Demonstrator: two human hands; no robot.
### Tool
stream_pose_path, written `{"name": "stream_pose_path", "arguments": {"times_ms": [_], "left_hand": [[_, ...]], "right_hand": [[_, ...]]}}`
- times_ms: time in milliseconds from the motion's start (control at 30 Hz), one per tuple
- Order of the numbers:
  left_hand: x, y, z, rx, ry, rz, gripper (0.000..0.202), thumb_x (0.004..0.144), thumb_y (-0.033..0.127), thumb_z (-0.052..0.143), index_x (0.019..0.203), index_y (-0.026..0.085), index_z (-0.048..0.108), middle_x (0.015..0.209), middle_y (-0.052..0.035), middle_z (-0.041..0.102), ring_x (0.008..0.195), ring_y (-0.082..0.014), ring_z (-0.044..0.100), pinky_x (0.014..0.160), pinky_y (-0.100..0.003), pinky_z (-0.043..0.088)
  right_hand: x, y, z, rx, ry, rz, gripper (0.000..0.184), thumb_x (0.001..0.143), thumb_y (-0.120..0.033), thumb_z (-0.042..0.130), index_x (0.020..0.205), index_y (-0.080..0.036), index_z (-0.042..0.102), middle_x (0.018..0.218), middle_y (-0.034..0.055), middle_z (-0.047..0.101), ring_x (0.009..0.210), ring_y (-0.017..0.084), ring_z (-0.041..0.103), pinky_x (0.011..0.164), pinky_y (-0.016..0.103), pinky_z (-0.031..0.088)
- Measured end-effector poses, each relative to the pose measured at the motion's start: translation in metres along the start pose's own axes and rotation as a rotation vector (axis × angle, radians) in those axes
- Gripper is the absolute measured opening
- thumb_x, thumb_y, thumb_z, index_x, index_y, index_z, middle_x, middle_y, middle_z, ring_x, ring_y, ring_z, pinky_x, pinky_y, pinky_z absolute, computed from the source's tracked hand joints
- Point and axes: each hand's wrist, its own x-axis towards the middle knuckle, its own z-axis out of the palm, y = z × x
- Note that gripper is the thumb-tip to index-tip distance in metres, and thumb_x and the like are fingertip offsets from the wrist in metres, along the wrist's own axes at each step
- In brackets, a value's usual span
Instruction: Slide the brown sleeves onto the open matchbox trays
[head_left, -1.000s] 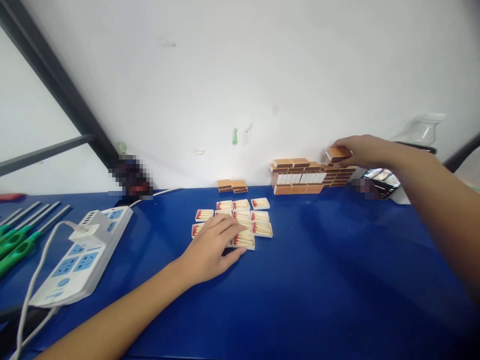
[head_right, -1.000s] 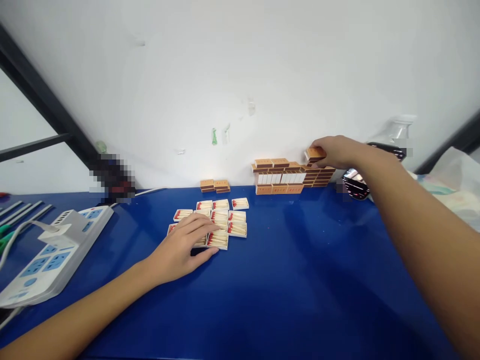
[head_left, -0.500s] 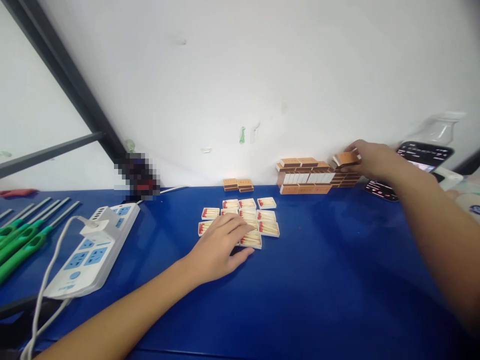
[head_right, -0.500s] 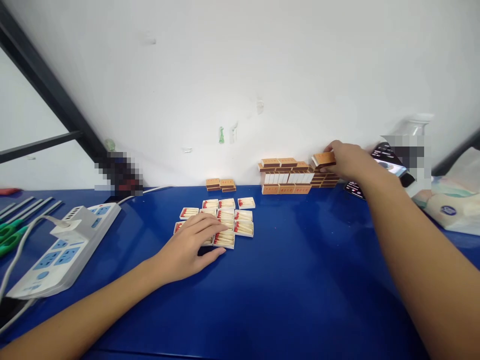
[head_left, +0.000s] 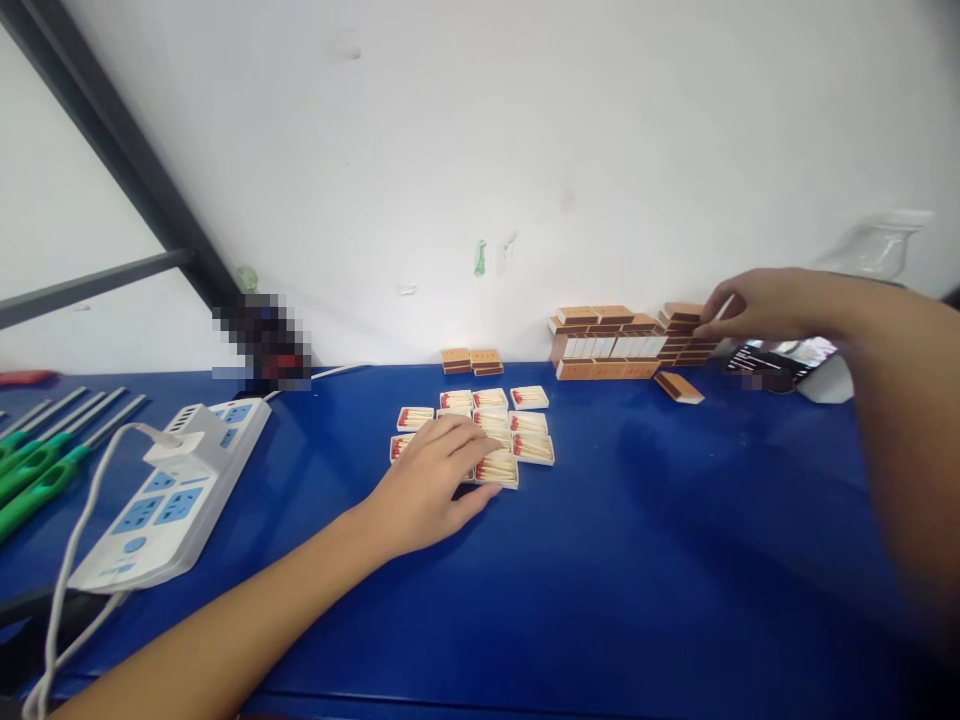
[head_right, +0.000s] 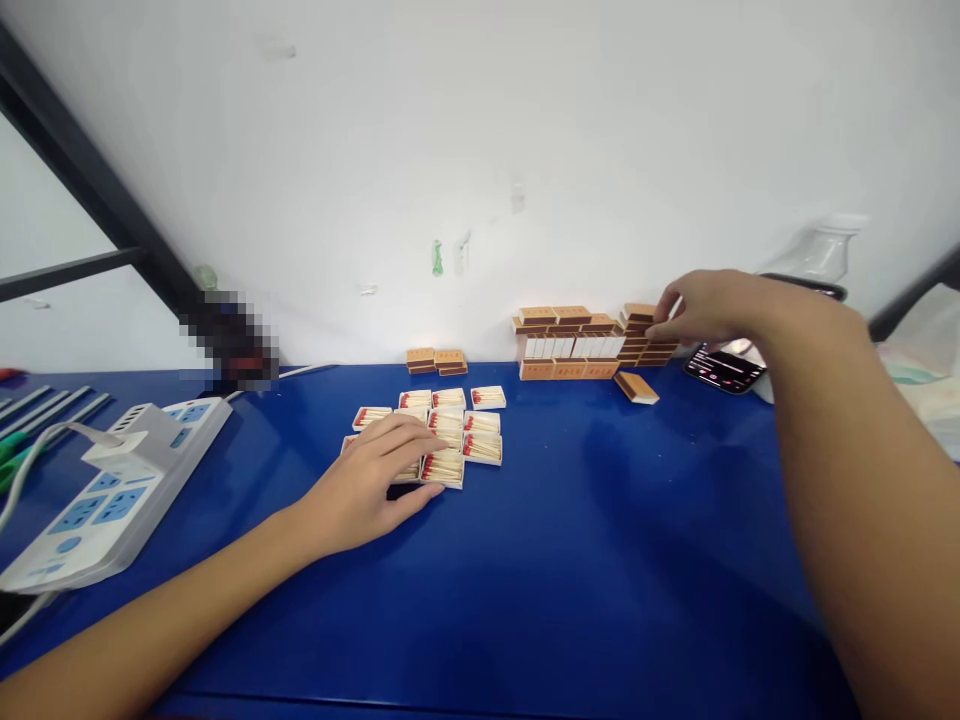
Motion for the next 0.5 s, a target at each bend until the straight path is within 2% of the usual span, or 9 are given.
{"name": "stream_pose_path", "arguments": {"times_ms": [33,67,133,267,333,400,500], "left_hand": [[0.0,0.0,0.0,-0.001,0.0,-0.001,0.037,0.099,0.032,0.068,0.133,0.02,0.062,0.126,-0.0089,0.071,0.125,-0.0273,0.059,0.111,-0.051,0.052],[-0.001,0.0,0.0,-0.002,-0.001,-0.002,0.037,0.099,0.032,0.068,0.133,0.02,0.062,0.126,-0.0089,0.071,0.125,-0.0272,0.059,0.111,-0.051,0.052],[-0.001,0.001,0.0,-0.009,-0.011,0.001,0.037,0.099,0.032,0.068,0.134,0.02,0.062,0.126,-0.0089,0.071,0.125,-0.027,0.06,0.11,-0.051,0.052],[-0.001,0.002,0.0,-0.019,-0.026,0.007,0.038,0.099,0.031,0.068,0.135,0.02,0.061,0.125,-0.009,0.07,0.124,-0.0273,0.06,0.11,-0.051,0.051],[-0.001,0.002,-0.001,-0.019,-0.017,0.008,0.037,0.099,0.03,0.068,0.135,0.02,0.061,0.125,-0.0092,0.07,0.124,-0.0277,0.06,0.11,-0.052,0.051],[-0.001,0.002,-0.001,-0.017,-0.003,0.013,0.036,0.1,0.03,0.067,0.134,0.02,0.062,0.125,-0.0093,0.07,0.124,-0.028,0.06,0.11,-0.052,0.051],[-0.001,0.003,-0.001,-0.011,-0.002,0.02,0.036,0.1,0.031,0.067,0.133,0.019,0.062,0.124,-0.0094,0.071,0.124,-0.0277,0.06,0.109,-0.05,0.051]], "right_hand": [[-0.009,-0.008,0.001,0.049,-0.21,0.103,0.038,0.07,-0.056,0.085,0.088,-0.026,0.07,0.086,0.0089,0.075,0.076,0.027,0.07,0.064,0.041,0.058],[-0.018,-0.015,0.004,0.084,-0.338,0.181,0.044,0.068,-0.06,0.087,0.087,-0.024,0.069,0.088,0.0112,0.075,0.08,0.029,0.071,0.064,0.042,0.06],[-0.031,-0.029,0.019,0.094,-0.449,0.205,0.047,0.065,-0.06,0.089,0.081,-0.023,0.066,0.086,0.0123,0.074,0.083,0.031,0.073,0.064,0.043,0.063],[-0.034,-0.037,0.054,0.052,-0.445,0.14,0.039,0.066,-0.048,0.089,0.072,-0.023,0.06,0.076,0.0114,0.071,0.075,0.032,0.073,0.06,0.045,0.061],[-0.03,-0.033,0.062,0.039,-0.422,0.108,0.03,0.069,-0.038,0.085,0.072,-0.023,0.059,0.072,0.0102,0.07,0.071,0.031,0.072,0.06,0.045,0.06],[-0.027,-0.026,0.06,0.047,-0.393,0.067,0.022,0.071,-0.031,0.079,0.072,-0.023,0.059,0.072,0.0089,0.071,0.068,0.029,0.071,0.06,0.044,0.06],[-0.03,-0.017,0.046,0.071,-0.352,-0.016,0.015,0.074,-0.031,0.074,0.074,-0.024,0.061,0.075,0.0071,0.073,0.068,0.027,0.071,0.06,0.042,0.061]]}}
